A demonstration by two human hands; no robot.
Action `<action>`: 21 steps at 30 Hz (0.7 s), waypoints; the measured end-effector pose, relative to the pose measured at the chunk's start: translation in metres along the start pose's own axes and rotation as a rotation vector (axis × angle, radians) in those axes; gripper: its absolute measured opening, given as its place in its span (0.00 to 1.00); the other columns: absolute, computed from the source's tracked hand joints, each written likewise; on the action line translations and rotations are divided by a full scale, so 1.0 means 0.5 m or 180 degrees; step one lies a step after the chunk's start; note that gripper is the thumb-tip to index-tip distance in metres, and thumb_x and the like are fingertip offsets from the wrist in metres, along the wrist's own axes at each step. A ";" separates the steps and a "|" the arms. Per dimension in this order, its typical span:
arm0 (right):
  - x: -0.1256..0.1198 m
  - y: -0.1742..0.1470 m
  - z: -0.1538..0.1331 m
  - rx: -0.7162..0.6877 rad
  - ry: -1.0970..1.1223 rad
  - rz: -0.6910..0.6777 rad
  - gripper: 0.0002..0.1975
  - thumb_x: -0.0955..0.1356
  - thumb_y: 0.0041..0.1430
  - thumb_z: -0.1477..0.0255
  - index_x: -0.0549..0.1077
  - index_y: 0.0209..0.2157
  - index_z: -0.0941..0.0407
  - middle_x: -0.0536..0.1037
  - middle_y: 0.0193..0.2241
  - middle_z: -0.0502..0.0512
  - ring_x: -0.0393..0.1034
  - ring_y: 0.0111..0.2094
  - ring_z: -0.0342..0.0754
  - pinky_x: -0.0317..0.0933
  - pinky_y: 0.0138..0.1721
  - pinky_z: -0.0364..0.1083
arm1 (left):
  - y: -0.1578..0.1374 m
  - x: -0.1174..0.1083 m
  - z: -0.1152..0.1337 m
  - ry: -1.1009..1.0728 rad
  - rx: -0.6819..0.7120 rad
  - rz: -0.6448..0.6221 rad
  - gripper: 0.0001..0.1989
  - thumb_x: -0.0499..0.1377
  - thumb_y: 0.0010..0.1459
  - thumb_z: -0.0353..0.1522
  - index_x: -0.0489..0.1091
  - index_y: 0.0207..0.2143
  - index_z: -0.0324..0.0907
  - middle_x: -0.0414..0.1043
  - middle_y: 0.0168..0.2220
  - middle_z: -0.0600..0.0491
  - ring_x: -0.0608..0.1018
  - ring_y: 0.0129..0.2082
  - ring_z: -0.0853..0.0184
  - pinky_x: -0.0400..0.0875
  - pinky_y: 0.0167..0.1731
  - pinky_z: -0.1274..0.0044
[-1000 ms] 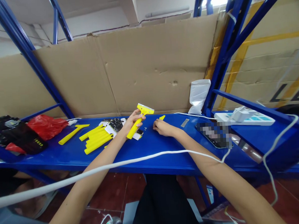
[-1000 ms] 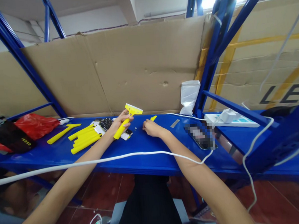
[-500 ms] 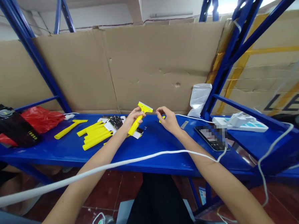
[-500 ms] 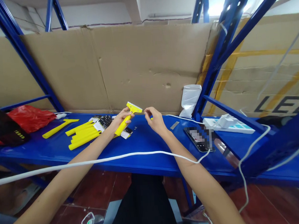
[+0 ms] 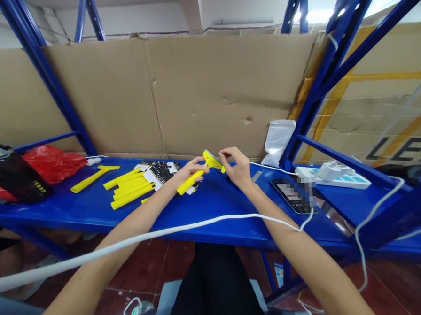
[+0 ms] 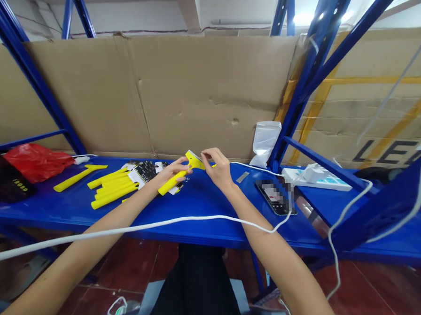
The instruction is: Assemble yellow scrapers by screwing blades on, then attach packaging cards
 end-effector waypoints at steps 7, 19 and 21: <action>0.012 -0.001 0.007 -0.0022 0.0142 -0.0256 0.11 0.65 0.80 0.63 0.77 0.45 0.52 0.82 0.42 0.60 0.78 0.42 0.52 0.75 0.48 0.54 | -0.004 0.006 0.002 0.0072 -0.0007 -0.0062 0.27 0.74 0.50 0.22 0.73 0.51 0.42 0.79 0.38 0.49 0.85 0.33 0.65 0.58 0.15 0.86; 0.045 -0.023 0.025 -0.0111 0.0373 -0.0895 0.08 0.68 0.78 0.66 0.77 0.44 0.52 0.81 0.41 0.59 0.76 0.44 0.54 0.73 0.49 0.53 | -0.003 0.003 -0.002 0.0357 -0.0058 -0.0233 0.28 0.78 0.49 0.25 0.73 0.51 0.42 0.79 0.36 0.51 0.83 0.31 0.67 0.60 0.16 0.86; 0.043 -0.023 0.028 -0.0035 0.0375 -0.0898 0.08 0.68 0.78 0.66 0.78 0.43 0.52 0.80 0.42 0.59 0.76 0.45 0.54 0.72 0.51 0.54 | -0.002 0.002 -0.003 0.0400 -0.0108 -0.0243 0.29 0.78 0.50 0.26 0.72 0.52 0.42 0.80 0.36 0.51 0.83 0.29 0.67 0.60 0.16 0.85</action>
Point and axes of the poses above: each hand's wrist, its own y-axis towards the middle knuckle, its own x-axis out of the palm, z = x × y, the point moved 2 cm from there along y, towards the middle knuckle
